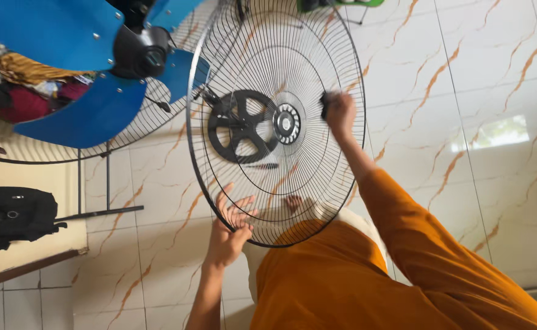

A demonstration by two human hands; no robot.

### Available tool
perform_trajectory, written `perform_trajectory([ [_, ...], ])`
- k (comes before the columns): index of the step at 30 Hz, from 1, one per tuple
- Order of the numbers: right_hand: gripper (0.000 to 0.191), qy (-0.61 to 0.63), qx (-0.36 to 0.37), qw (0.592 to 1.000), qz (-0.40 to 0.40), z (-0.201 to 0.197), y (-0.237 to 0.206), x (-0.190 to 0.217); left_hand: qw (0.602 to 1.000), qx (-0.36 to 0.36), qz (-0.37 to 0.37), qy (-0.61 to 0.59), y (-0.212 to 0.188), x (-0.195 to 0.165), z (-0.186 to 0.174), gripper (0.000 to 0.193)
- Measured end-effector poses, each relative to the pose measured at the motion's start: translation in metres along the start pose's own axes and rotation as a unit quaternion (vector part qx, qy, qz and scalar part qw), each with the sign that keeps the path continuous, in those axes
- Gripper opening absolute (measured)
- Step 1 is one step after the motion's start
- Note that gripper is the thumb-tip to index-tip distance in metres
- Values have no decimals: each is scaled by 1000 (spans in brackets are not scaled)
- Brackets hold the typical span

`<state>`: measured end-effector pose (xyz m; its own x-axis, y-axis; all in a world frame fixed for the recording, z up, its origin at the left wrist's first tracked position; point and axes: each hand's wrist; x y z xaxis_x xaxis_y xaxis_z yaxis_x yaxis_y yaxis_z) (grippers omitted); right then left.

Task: The person uses a screwdriver to unscrew and detach the blue blade assembly from a standing fan, then removes the front grille guard and wipes it clean with a cloth. They then reattach the grille to the fan body.

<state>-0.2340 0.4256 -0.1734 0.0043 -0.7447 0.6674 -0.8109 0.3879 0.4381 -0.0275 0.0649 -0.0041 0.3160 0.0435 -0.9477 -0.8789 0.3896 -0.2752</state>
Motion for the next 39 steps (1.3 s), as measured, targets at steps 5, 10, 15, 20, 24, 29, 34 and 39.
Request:
perform_trajectory([
  [5,5,138,-90,978,-129,38,21,73,997,14,21,75,12,-1,6,97],
  [10,8,125,-84,899,-411,45,71,139,996,10,3,84,21,-14,9,98],
  [15,13,137,-226,964,-17,13,198,132,988,4,15,151,19,-21,9,95],
  [20,19,174,-212,889,-366,16,131,211,993,26,5,111,31,-20,4,97],
  [24,13,134,-202,902,-358,6,153,204,996,28,20,82,25,-13,-2,96],
  [29,20,46,-201,934,-291,5,203,111,997,12,39,59,19,-7,1,96],
  [34,12,138,-169,972,-89,13,167,97,994,4,24,103,15,-15,3,94],
  [39,17,252,3,885,-392,22,133,154,999,12,-28,36,18,-20,3,91],
])
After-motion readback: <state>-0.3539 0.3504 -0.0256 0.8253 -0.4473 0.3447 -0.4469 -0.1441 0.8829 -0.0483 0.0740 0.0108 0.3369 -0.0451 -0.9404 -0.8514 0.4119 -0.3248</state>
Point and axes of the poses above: each hand's wrist, its own y-axis towards the middle knuckle, its own z-axis out of the palm, x = y × z, and after that the axes turned 4 degrees about x, right-handed
